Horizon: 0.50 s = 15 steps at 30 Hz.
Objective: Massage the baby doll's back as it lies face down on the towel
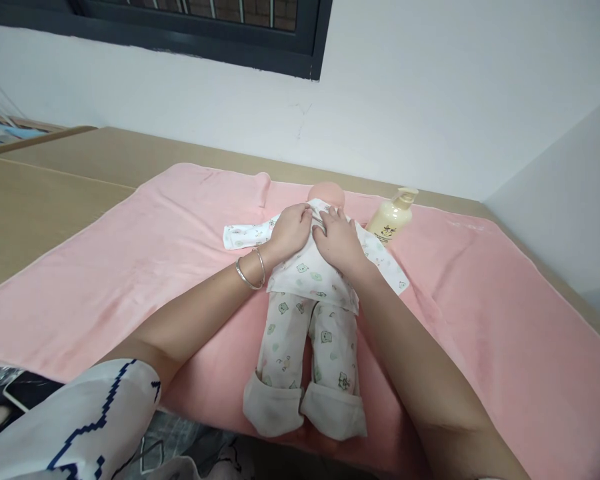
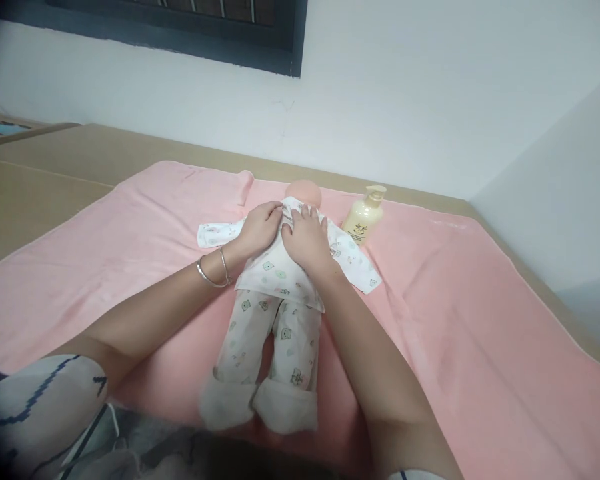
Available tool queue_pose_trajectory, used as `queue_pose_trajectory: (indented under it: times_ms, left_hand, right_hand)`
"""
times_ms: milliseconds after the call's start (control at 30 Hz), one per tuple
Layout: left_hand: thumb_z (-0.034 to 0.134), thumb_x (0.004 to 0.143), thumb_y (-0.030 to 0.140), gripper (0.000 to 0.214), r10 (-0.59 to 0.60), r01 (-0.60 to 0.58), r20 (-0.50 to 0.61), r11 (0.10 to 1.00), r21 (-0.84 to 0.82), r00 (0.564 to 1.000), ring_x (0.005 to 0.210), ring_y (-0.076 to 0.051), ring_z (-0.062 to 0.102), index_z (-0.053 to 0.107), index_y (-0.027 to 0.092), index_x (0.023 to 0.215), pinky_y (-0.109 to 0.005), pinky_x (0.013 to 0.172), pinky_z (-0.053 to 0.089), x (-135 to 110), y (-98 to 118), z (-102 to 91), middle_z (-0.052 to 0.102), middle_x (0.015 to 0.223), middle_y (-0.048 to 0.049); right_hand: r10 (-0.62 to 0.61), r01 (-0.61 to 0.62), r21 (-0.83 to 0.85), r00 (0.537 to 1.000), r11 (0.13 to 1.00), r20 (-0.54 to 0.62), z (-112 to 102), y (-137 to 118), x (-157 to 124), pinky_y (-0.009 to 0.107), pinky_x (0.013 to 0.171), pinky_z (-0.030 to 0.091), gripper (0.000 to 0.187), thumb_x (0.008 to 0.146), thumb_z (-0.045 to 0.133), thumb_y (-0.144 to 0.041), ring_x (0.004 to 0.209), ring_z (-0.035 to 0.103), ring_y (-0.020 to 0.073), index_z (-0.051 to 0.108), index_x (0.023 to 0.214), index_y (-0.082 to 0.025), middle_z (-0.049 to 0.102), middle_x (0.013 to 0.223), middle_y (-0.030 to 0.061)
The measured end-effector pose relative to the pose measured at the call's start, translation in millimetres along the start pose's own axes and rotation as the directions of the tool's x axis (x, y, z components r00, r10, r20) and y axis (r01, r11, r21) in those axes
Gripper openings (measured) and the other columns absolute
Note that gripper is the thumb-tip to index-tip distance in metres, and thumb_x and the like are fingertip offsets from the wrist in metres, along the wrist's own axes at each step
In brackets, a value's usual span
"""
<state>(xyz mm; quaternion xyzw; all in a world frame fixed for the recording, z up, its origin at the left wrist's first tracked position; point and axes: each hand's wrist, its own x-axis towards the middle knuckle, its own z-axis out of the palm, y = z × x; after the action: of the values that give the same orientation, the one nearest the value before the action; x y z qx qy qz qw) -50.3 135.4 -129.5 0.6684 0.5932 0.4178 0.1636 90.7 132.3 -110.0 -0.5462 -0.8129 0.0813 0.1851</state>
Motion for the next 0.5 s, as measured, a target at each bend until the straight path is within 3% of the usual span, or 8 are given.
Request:
queue_pose_trajectory:
  times_ms: [67, 300, 367, 500]
  left_hand:
    - [0.034, 0.103, 0.027, 0.041, 0.004, -0.004, -0.003, 1.000, -0.006, 1.000, 0.117, -0.024, 0.067, 0.071, 0.013, 0.114, -0.037, 0.110, 0.050, 0.7, -1.5, 0.9, 0.075, 0.126, -0.0136]
    - [0.035, 0.102, 0.029, 0.041, -0.005, 0.004, -0.024, 0.998, -0.065, 1.000, 0.111, -0.025, 0.068, 0.072, 0.013, 0.108, -0.038, 0.104, 0.051, 0.9, -1.9, 1.0, 0.077, 0.118, -0.0139]
    - [0.037, 0.102, 0.028, 0.040, -0.022, 0.018, -0.033, 0.992, -0.123, 0.999, 0.114, -0.025, 0.069, 0.072, 0.012, 0.111, -0.038, 0.106, 0.051, 2.2, -2.4, 1.2, 0.076, 0.122, -0.0140]
    - [0.042, 0.100, 0.027, 0.037, -0.078, 0.066, -0.048, 0.975, -0.212, 0.996, 0.116, -0.023, 0.070, 0.074, 0.013, 0.111, -0.036, 0.109, 0.051, 5.4, -0.1, -2.5, 0.077, 0.124, -0.0127]
  right_hand:
    - [0.003, -0.003, 0.011, 1.000, 1.000, 0.031, 0.3, 1.1, 0.8, 0.069, 0.133, 0.019, 0.056, 0.102, 0.039, -0.029, 0.164, 0.023, 0.0360, 0.052, 0.154, -0.012, 0.030, 0.170, 0.0182]
    - [-0.047, 0.075, 0.134, 0.979, 0.988, -0.200, -7.6, -4.5, -4.0, 0.058, 0.138, 0.019, 0.054, 0.098, 0.038, -0.022, 0.163, 0.029, 0.0277, 0.060, 0.147, -0.013, 0.036, 0.168, 0.0143]
    - [-0.067, 0.086, 0.104, 0.983, 0.991, -0.171, -2.0, -5.6, -3.9, 0.058, 0.138, 0.021, 0.055, 0.098, 0.037, -0.022, 0.163, 0.031, 0.0277, 0.060, 0.148, -0.013, 0.036, 0.168, 0.0139]
    - [-0.123, 0.123, -0.007, 0.992, 0.992, 0.008, 8.9, -2.8, -0.1, 0.068, 0.135, 0.017, 0.058, 0.101, 0.041, -0.029, 0.165, 0.023, 0.0355, 0.053, 0.157, -0.017, 0.031, 0.171, 0.0129]
